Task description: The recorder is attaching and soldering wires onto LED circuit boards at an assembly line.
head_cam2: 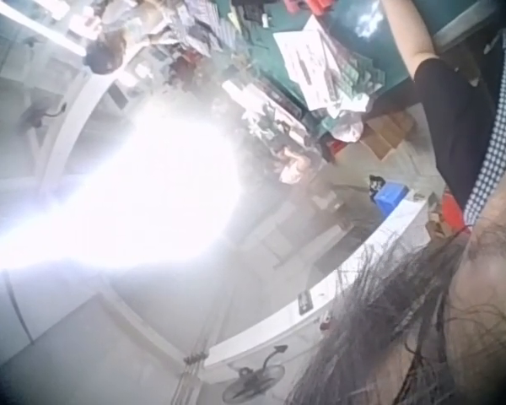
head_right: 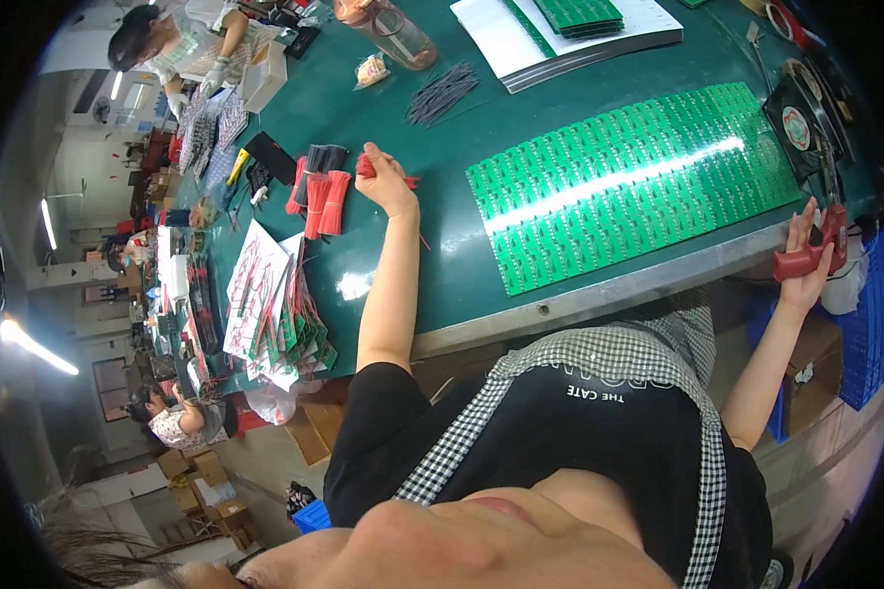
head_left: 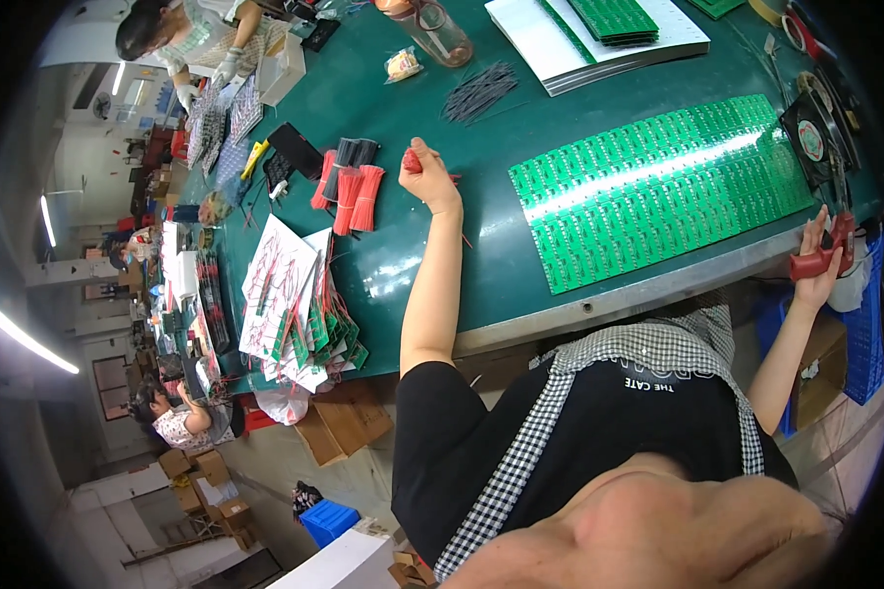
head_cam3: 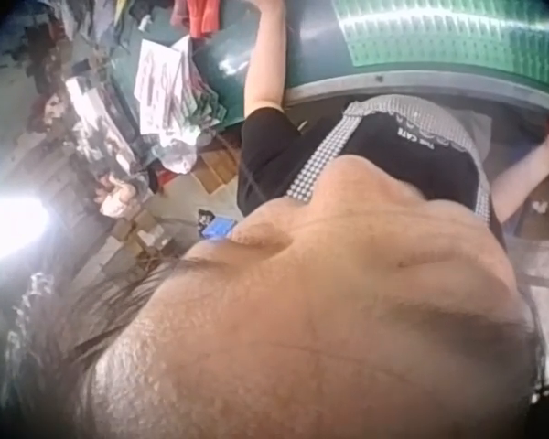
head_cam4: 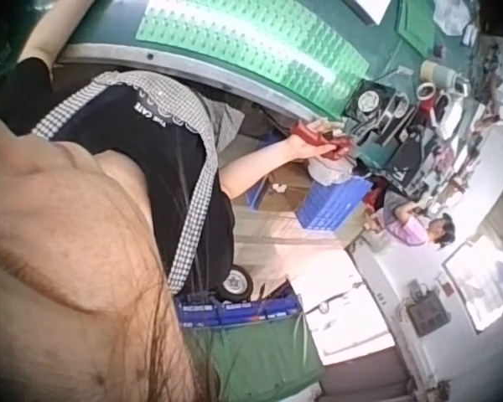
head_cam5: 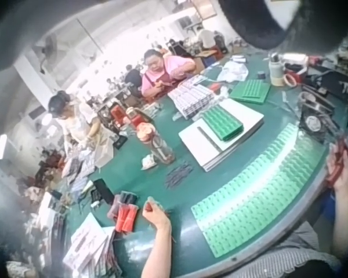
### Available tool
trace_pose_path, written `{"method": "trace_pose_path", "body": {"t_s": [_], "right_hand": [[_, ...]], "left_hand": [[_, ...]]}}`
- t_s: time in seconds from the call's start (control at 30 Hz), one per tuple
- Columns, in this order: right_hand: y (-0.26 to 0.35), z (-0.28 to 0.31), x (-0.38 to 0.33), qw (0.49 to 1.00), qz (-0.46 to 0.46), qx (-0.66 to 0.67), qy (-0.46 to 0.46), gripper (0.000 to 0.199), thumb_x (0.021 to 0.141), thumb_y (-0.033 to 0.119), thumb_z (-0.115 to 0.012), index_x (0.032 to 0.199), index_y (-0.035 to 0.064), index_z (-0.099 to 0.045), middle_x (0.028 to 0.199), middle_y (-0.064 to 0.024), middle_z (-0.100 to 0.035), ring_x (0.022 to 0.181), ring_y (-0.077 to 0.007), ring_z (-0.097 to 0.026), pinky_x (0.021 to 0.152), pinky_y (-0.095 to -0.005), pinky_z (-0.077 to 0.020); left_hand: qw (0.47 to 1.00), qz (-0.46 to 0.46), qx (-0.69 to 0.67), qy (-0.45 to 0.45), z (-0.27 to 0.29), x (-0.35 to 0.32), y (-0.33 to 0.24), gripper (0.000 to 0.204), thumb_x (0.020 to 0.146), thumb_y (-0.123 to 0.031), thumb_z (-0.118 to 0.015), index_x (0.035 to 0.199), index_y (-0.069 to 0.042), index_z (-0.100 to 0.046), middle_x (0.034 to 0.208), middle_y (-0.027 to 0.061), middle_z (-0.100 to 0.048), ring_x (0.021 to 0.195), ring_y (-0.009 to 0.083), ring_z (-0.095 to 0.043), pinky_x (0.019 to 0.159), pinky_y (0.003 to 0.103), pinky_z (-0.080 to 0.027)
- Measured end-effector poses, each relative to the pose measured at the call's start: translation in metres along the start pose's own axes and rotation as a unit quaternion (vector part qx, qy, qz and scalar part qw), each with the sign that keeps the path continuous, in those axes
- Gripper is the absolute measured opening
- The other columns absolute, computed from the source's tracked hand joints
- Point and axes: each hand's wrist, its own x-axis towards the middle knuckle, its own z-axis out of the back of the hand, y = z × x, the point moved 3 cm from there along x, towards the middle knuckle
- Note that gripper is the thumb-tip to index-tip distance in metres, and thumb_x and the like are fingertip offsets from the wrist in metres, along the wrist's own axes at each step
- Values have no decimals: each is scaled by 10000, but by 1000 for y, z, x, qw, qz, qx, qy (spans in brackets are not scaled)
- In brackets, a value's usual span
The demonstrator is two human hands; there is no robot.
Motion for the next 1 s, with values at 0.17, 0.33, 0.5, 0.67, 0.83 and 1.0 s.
{"method": "trace_pose_path", "body": {"t_s": [0.17, 0.33, 0.5, 0.67, 0.83, 1.0], "right_hand": [[2, 2, 0, 1000, -11, 10, 7, 636, 828, 11, -523, 1377, 82, -209, 1440, -158, -153, 1325, -282, -193, 1090, -456, -175], [0, 0, 1, 999, -13, 18, 36, 593, 846, 34, -507, 1368, 85, -232, 1431, -182, -158, 1319, -295, -205, 1088, -455, -185], [5, 4, 0, 1000, -6, 16, 6, 627, 835, 22, -509, 1377, 67, -196, 1439, -168, -152, 1319, -290, -208, 1085, -467, -179], [0, 1, 1, 1000, -7, -14, -2, 641, 828, 25, -526, 1376, 69, -198, 1439, -171, -149, 1317, -292, -215, 1088, -457, -179], [13, 11, -3, 999, 13, -41, -18, 667, 814, 48, -563, 1371, 51, -196, 1439, -178, -137, 1319, -285, -209, 1097, -446, -171], [7, 4, 3, 998, 20, -65, -18, 627, 834, 82, -546, 1361, 31, -210, 1433, -194, -136, 1316, -290, -212, 1101, -434, -163]], "left_hand": [[852, -286, 364, 243, -19, 39, -33, 336, 813, -254, -627, 588, -58, -472, 492, 70, -495, 411, 226, -422, 405, 295, -328], [706, -206, 554, 390, -25, 33, 2, 442, 690, -489, -660, 700, -71, -516, 632, 134, -580, 610, 336, -567, 536, 430, -417], [681, -303, 564, 355, -25, 11, 11, 424, 749, -465, -602, 742, -53, -503, 752, 101, -538, 769, 281, -548, 597, 392, -437], [661, -336, 579, 337, -14, 14, -2, 366, 811, -409, -542, 813, -43, -530, 893, 99, -550, 847, 275, -527, 690, 389, -425], [675, 0, 681, 283, 34, 5, -42, 467, 785, -471, -562, 650, -25, -583, 701, 157, -596, 699, 334, -585, 610, 428, -440], [706, -16, 664, 248, 62, -40, -47, 229, 742, -245, -654, 747, -34, -565, 780, 117, -585, 760, 301, -577, 667, 402, -445]]}}
